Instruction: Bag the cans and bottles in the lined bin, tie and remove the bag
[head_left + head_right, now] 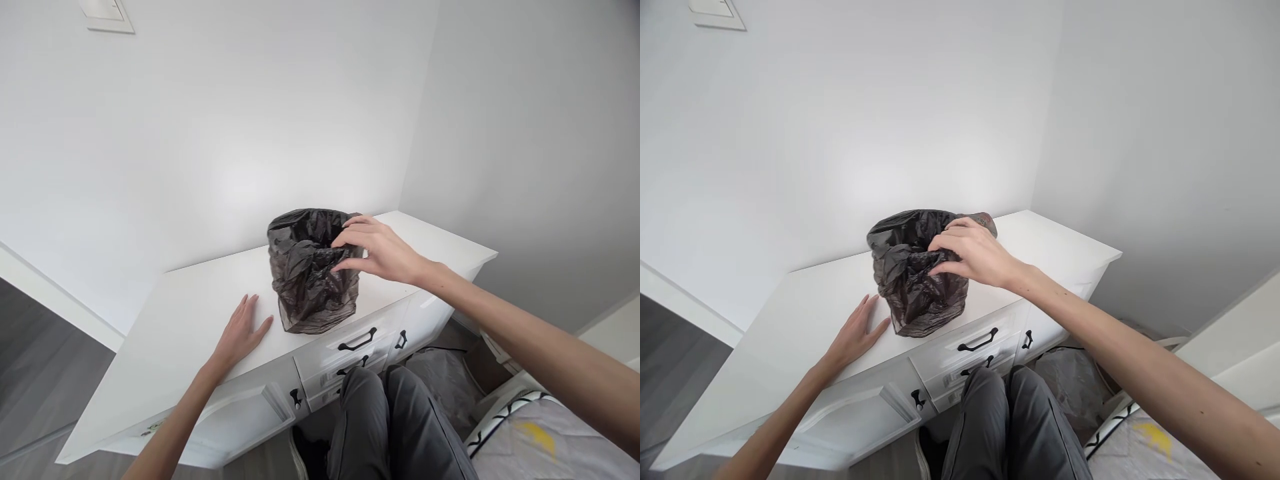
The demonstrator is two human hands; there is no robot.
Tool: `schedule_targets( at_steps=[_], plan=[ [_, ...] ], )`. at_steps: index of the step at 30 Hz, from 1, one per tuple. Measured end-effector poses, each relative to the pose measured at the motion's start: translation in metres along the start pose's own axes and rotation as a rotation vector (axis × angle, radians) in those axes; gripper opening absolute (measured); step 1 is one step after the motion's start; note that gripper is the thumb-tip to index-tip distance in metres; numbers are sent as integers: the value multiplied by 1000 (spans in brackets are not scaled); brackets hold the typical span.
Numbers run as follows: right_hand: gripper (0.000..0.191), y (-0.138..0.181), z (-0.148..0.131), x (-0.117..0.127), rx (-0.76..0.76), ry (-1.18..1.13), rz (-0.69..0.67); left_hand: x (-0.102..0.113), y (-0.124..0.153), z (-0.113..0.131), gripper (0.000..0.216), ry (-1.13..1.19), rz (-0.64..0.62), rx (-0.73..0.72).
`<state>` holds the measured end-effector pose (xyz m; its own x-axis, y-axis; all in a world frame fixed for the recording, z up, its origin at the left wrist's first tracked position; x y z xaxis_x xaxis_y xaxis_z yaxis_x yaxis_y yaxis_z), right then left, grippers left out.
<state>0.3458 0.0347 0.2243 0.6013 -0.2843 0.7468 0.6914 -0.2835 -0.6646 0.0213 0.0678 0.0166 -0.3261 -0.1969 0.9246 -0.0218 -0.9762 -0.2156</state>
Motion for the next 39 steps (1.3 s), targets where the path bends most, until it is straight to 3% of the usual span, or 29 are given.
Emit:
schedule_targets(
  at_steps=[7,12,17,20,24,27,30,34,39],
  plan=[
    [44,44,37,41,-94,161,-59,-6,1,-8,76,2,-44,84],
    [56,90,93,61,-209,332,-108,1,4,-2,77,12,-55,116],
    [55,128,156,67,-362,442,-178,6,4,1,73,48,-36,113],
    [51,132,159,58,-371,485,-148,7,4,1,70,45,-21,104],
    [57,121,115,15,-240,414,-18,7,5,3,69,19,-13,90],
    [38,115,80,-48,-108,211,-90,4,4,3,69,-10,-31,95],
    [28,119,66,-113,-84,14,-169,0,3,1,65,-31,-56,92],
    [25,131,88,-175,-331,-219,-76,-6,-2,-2,62,-50,-59,96],
    [20,138,124,-215,-653,-349,83,-16,-20,-9,66,-104,-55,118]
  ],
)
Point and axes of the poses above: each hand's wrist, its own y-axis away from the middle knuckle, its own x-axis out of the back of the hand, z = x × y, the point moved 7 cm from there along -y, towards the middle knuckle, and after that the axes turned 9 degrees about x, right-handed, at the moved point
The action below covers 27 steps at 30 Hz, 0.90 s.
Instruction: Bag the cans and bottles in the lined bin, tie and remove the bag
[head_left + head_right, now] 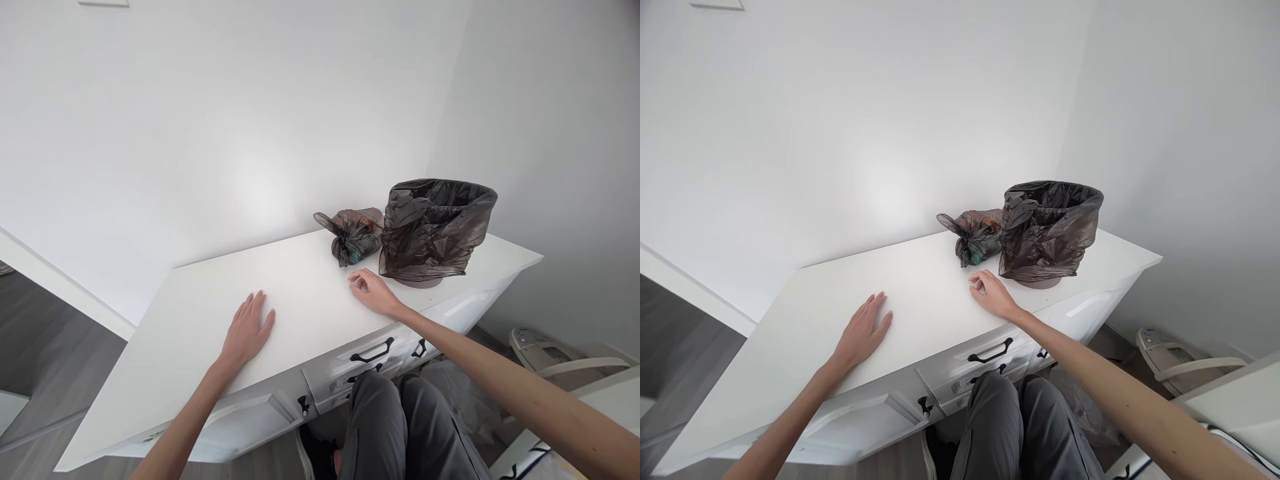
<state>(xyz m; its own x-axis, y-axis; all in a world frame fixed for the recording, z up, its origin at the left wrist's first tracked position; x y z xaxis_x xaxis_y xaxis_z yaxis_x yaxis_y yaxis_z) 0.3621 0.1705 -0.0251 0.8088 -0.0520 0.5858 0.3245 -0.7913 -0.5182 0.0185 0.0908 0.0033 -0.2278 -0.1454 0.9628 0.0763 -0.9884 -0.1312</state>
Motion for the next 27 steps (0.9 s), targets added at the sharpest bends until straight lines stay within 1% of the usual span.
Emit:
schedule_targets(
  at_steps=[3,9,13,17,20,23,25,27],
  plan=[
    [20,-10,9,-5,-73,-35,2,-4,-16,-1,67,-15,17,10],
    [21,-21,16,0,-184,-56,34,-11,-51,2,67,-17,35,15],
    [18,-29,20,-3,-203,28,9,-17,-75,5,64,-1,50,16],
    [12,-39,22,-6,-222,176,9,-19,-94,2,63,74,57,27],
    [13,-42,22,-7,-242,267,4,-11,-100,-7,63,244,94,77],
    [12,-42,21,-7,-253,303,-4,2,-98,-20,55,412,151,224],
    [12,-42,19,-7,-254,314,-1,8,-94,-20,47,461,161,290],
    [13,-43,17,-5,-257,322,3,13,-91,-12,39,474,146,289]
  ],
)
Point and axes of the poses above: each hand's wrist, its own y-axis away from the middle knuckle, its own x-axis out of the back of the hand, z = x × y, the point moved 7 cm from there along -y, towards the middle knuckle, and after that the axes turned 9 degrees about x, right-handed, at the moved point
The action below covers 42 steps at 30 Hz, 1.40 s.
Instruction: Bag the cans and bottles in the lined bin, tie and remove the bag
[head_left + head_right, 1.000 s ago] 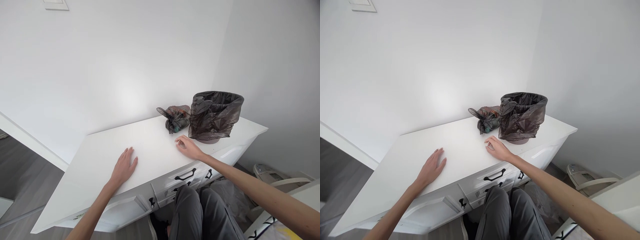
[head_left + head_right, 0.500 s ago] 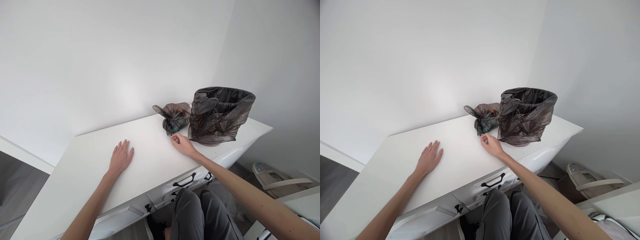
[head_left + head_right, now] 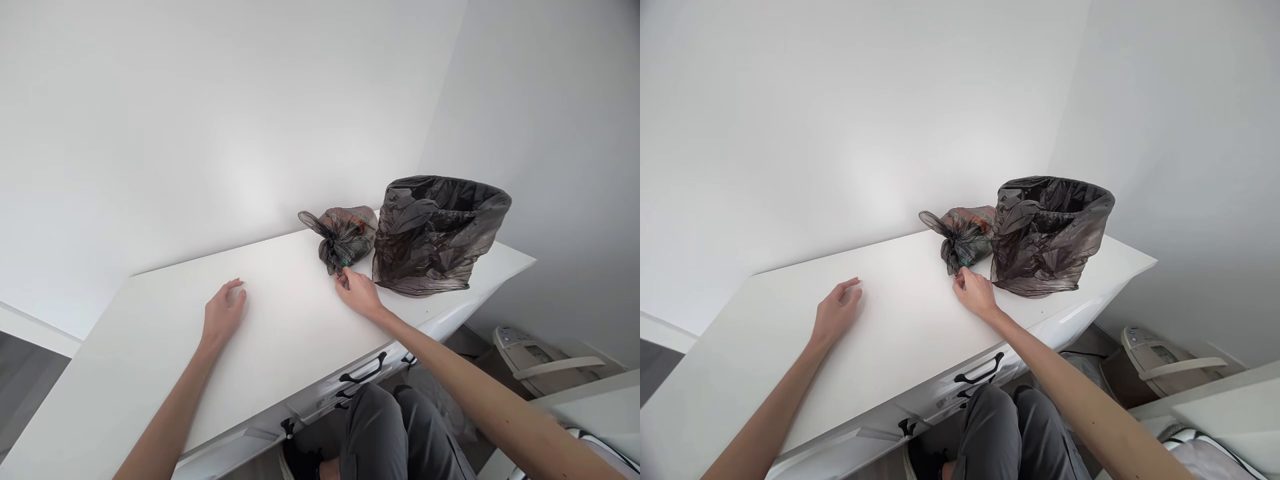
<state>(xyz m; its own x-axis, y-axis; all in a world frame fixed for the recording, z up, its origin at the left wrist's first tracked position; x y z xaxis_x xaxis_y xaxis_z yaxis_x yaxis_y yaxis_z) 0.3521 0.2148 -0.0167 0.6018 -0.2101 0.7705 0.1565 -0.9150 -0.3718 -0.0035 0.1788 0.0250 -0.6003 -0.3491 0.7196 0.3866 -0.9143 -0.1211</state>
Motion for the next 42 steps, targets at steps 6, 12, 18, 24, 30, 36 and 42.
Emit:
schedule_targets(
  at_steps=[6,12,18,24,30,36,42],
  plan=[
    [8,1,-1,4,-33,-50,10,7,10,11,30,69,41,-9],
    [6,1,3,2,-61,-95,27,19,15,12,19,132,132,-29],
    [7,2,1,1,-78,-111,29,13,20,14,9,116,8,-73],
    [7,3,-3,3,-69,-113,28,8,24,21,6,55,-79,-154],
    [9,4,-7,3,-63,-79,3,4,26,20,7,29,-126,-175],
    [6,4,-9,2,-57,-44,11,2,28,20,9,1,-149,-185],
    [9,5,-10,2,-54,-10,16,2,29,22,11,-21,-156,-211]
  ],
)
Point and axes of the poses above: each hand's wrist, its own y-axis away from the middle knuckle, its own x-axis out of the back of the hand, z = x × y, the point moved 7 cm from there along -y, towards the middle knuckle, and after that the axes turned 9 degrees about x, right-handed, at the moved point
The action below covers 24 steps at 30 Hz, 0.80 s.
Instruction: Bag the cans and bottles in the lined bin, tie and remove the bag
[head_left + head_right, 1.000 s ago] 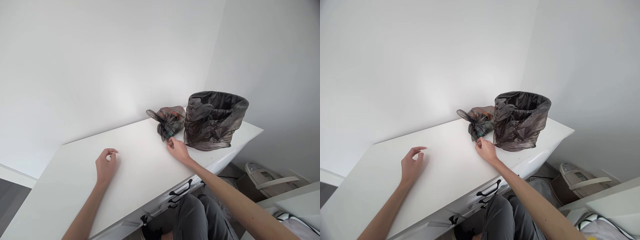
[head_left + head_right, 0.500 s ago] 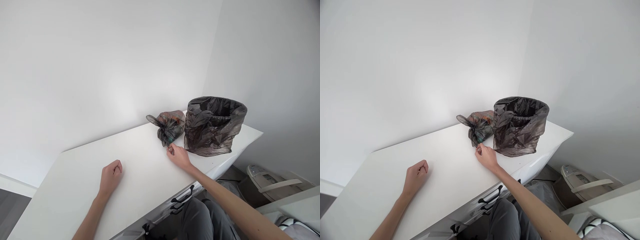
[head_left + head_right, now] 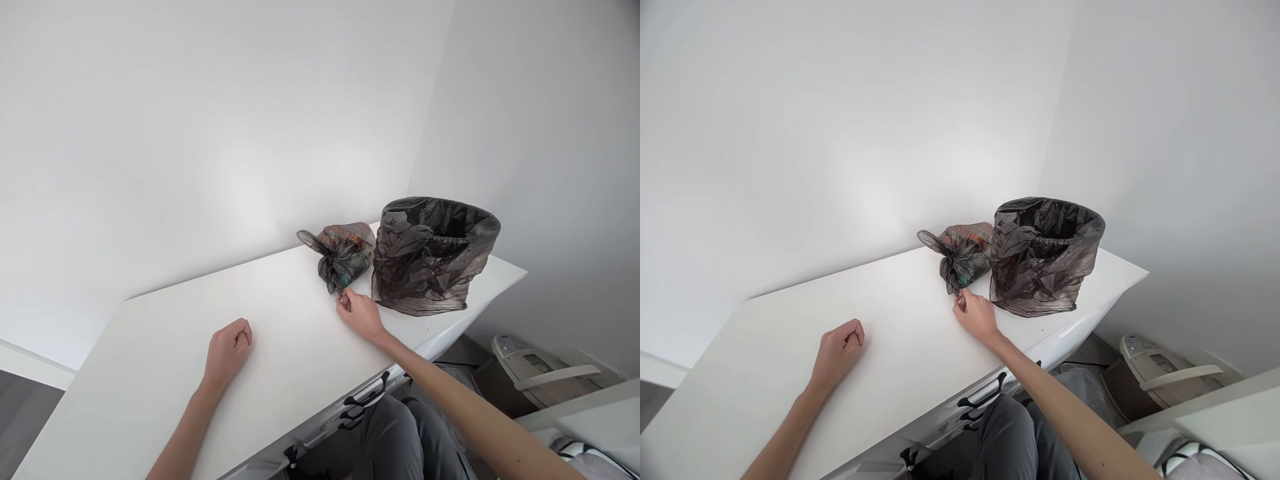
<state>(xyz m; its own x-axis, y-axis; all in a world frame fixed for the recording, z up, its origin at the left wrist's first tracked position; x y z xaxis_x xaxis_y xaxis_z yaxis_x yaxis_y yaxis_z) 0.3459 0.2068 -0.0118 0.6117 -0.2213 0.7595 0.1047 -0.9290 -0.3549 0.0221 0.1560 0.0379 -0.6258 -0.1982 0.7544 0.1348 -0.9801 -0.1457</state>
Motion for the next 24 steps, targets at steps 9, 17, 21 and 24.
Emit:
schedule_targets(
  at_steps=[9,17,21,24],
  plan=[
    [16,-5,5,-5,11,26,3,-5,-2,-7,14,-27,-12,-20],
    [8,-1,-6,8,155,0,155,-5,-1,-3,15,-47,-15,-33],
    [20,4,-16,19,238,52,274,-2,1,3,15,-47,-8,-37],
    [35,7,-22,20,330,113,335,-2,1,2,16,-51,-9,-42]
  ],
)
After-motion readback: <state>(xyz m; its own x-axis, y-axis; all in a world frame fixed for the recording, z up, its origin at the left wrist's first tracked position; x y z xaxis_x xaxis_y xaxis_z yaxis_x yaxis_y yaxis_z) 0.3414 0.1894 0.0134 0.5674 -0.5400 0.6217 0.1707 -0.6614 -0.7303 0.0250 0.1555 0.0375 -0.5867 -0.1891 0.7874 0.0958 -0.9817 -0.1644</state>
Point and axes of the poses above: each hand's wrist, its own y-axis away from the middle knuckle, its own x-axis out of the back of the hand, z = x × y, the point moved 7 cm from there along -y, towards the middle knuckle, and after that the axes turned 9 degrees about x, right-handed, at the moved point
